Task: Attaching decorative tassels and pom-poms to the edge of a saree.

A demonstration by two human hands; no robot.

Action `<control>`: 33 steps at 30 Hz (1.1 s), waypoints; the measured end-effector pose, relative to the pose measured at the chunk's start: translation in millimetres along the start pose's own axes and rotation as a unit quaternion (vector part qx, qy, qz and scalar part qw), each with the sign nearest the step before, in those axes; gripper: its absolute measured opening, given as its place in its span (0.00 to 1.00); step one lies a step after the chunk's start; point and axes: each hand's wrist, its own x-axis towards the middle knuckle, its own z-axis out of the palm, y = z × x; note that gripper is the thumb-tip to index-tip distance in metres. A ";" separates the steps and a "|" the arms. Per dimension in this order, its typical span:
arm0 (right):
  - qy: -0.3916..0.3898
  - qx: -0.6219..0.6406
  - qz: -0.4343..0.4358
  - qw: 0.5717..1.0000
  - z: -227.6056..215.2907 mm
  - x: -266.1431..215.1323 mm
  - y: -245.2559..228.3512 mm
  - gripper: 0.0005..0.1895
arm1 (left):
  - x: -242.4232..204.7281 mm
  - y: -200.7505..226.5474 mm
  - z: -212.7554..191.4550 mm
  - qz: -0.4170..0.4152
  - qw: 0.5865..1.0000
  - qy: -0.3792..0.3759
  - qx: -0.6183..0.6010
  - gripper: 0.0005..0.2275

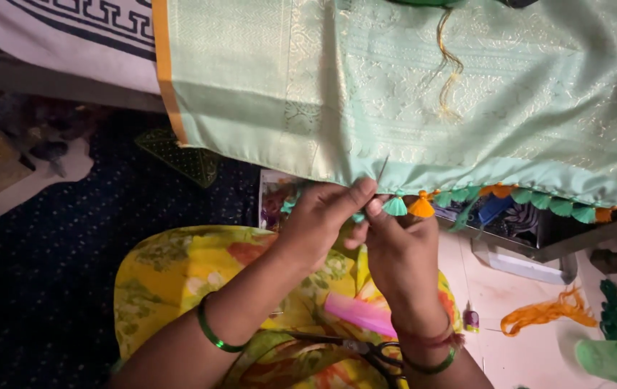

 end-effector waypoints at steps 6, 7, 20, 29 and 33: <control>0.128 -0.498 -0.399 0.759 18.2 -31.6 -39.9 0.05 | -2.0 3.5 -2.5 0.144 0.956 0.053 0.248 0.15; 0.127 -0.500 -0.393 0.761 32.1 -24.9 -54.8 0.05 | -2.8 2.7 -1.8 0.139 0.958 0.057 0.245 0.15; -0.070 -0.526 -0.416 0.739 20.0 1.3 -32.5 0.10 | 3.0 -6.3 14.1 0.056 0.990 0.126 -0.010 0.12; 0.044 -0.025 -0.126 0.991 -1.1 21.3 -25.6 0.04 | -2.0 -13.9 40.1 0.150 0.974 0.167 -0.043 0.11; 0.042 0.073 -0.047 0.995 -23.0 35.6 -18.8 0.03 | -0.7 -16.5 40.5 0.153 0.973 0.166 -0.055 0.12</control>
